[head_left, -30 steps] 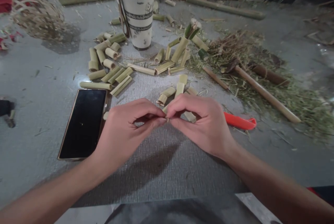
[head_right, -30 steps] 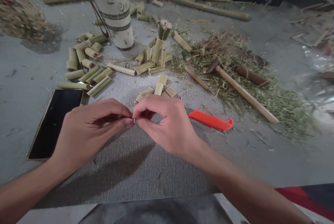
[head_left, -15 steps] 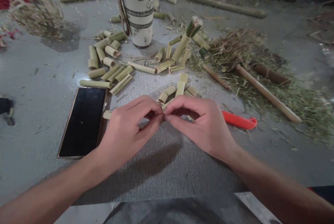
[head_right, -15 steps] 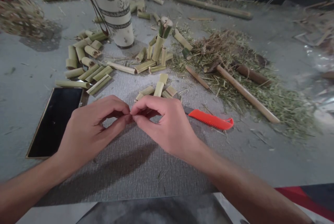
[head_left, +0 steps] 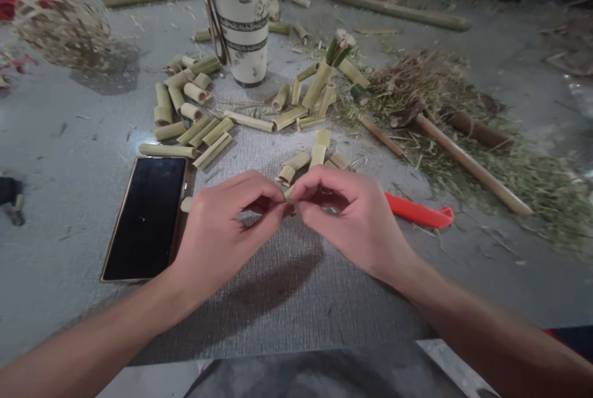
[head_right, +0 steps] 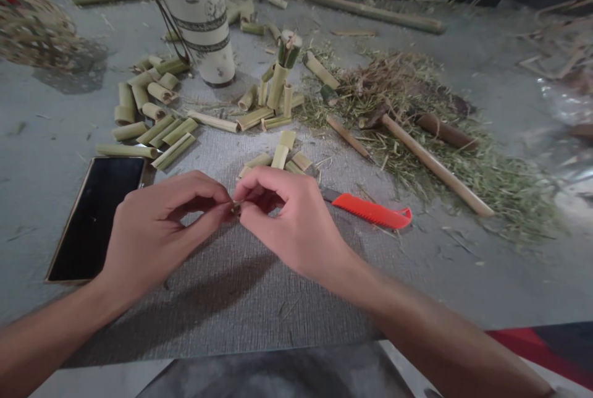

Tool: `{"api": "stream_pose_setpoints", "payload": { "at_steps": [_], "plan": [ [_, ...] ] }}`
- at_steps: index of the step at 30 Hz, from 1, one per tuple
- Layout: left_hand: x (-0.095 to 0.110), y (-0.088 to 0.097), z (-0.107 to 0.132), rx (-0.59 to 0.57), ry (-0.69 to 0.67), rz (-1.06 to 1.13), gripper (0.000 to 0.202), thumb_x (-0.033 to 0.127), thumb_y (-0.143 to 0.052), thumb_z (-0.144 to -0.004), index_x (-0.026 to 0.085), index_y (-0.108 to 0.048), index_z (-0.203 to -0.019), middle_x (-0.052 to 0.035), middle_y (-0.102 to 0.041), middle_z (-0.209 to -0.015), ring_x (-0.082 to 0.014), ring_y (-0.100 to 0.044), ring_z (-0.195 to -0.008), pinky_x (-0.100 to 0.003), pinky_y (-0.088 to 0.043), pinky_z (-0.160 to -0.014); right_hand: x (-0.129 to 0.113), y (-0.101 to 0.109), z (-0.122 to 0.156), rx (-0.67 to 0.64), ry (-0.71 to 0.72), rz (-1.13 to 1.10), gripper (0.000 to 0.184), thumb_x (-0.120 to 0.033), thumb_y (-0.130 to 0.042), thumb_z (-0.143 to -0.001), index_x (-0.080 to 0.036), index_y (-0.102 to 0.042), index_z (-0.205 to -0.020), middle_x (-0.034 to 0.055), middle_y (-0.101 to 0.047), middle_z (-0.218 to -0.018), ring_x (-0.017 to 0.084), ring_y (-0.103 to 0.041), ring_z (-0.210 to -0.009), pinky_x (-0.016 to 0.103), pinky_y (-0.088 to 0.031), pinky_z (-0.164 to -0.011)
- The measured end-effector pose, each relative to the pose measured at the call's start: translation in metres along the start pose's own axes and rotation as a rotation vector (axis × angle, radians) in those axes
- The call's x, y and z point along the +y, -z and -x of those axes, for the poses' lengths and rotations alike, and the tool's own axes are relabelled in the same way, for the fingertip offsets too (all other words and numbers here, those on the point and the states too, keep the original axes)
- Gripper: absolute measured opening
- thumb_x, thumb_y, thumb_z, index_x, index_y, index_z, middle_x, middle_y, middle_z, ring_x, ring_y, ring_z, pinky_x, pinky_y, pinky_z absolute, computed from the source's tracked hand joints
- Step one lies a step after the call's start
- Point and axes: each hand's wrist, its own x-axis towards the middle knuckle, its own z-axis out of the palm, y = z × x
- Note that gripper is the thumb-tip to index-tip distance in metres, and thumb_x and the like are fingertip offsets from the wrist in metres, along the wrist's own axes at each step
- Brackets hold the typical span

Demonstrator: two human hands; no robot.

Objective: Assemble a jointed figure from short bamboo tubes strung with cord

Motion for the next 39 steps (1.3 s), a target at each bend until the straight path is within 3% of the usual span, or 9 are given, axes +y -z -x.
{"api": "stream_pose_setpoints", "payload": {
  "at_steps": [7,11,15,22,28,39],
  "plan": [
    [-0.0017,-0.0006,0.0036,0.03,-0.037,-0.034,0.017,0.01,-0.068,-0.094,0.025,-0.071,-0.087,0.0015,-0.076,-0.085,-0.0138,-0.069,-0.074,-0.027,-0.056,-0.067,-0.0017,-0.0027,-0.0009,0.033,0.036,0.058,0.024,0.0,-0.061,-0.085,-0.02,-0.073,-0.085,-0.0039,-0.072,-0.082,0.012,-0.065,-0.077,0.025,-0.049,-0.067],
    [-0.0014,-0.0014,0.0036,0.05,-0.055,0.002,0.021,0.005,-0.068,-0.091,0.025,-0.069,-0.084,0.001,-0.08,-0.093,-0.0165,-0.075,-0.085,-0.03,-0.059,-0.073,-0.0018,-0.0039,-0.0008,0.048,0.039,0.067,0.023,0.0,-0.062,-0.084,-0.02,-0.073,-0.084,-0.0045,-0.071,-0.08,0.011,-0.064,-0.075,0.024,-0.048,-0.066],
    [-0.0022,-0.0037,0.0038,0.045,-0.014,0.045,0.024,0.003,-0.068,-0.088,0.025,-0.065,-0.079,0.0035,-0.078,-0.088,-0.0148,-0.073,-0.08,-0.03,-0.06,-0.074,-0.002,-0.0042,0.0004,0.041,0.03,0.056,0.023,0.0,-0.062,-0.083,-0.02,-0.072,-0.084,-0.0043,-0.071,-0.08,0.011,-0.064,-0.075,0.025,-0.048,-0.066],
    [-0.0046,-0.0068,0.0048,0.113,0.037,0.104,0.017,0.009,-0.07,-0.093,0.025,-0.07,-0.094,0.004,-0.077,-0.087,-0.0144,-0.074,-0.077,-0.029,-0.063,-0.073,0.0016,-0.004,-0.0012,0.038,-0.002,-0.002,0.022,-0.002,-0.061,-0.083,-0.02,-0.072,-0.085,-0.0045,-0.07,-0.08,0.011,-0.064,-0.075,0.024,-0.049,-0.068],
    [-0.0041,-0.005,0.0039,0.095,-0.049,0.091,0.021,0.007,-0.067,-0.098,0.026,-0.072,-0.091,0.0042,-0.079,-0.091,-0.0143,-0.074,-0.084,-0.03,-0.063,-0.079,0.0033,-0.0037,-0.0024,0.045,-0.038,-0.018,0.02,-0.004,-0.063,-0.083,-0.02,-0.073,-0.085,-0.0046,-0.069,-0.078,0.01,-0.062,-0.072,0.023,-0.046,-0.064],
    [-0.0031,-0.0068,0.0102,0.169,-0.044,-0.001,0.016,0.021,-0.069,-0.104,0.029,-0.074,-0.091,0.0028,-0.082,-0.091,-0.0174,-0.079,-0.083,-0.032,-0.066,-0.069,0.0013,-0.0033,-0.0013,0.042,-0.068,-0.031,0.018,-0.006,-0.06,-0.081,-0.02,-0.071,-0.083,-0.0033,-0.065,-0.074,0.011,-0.056,-0.067,0.024,-0.041,-0.058]
  ]
}}
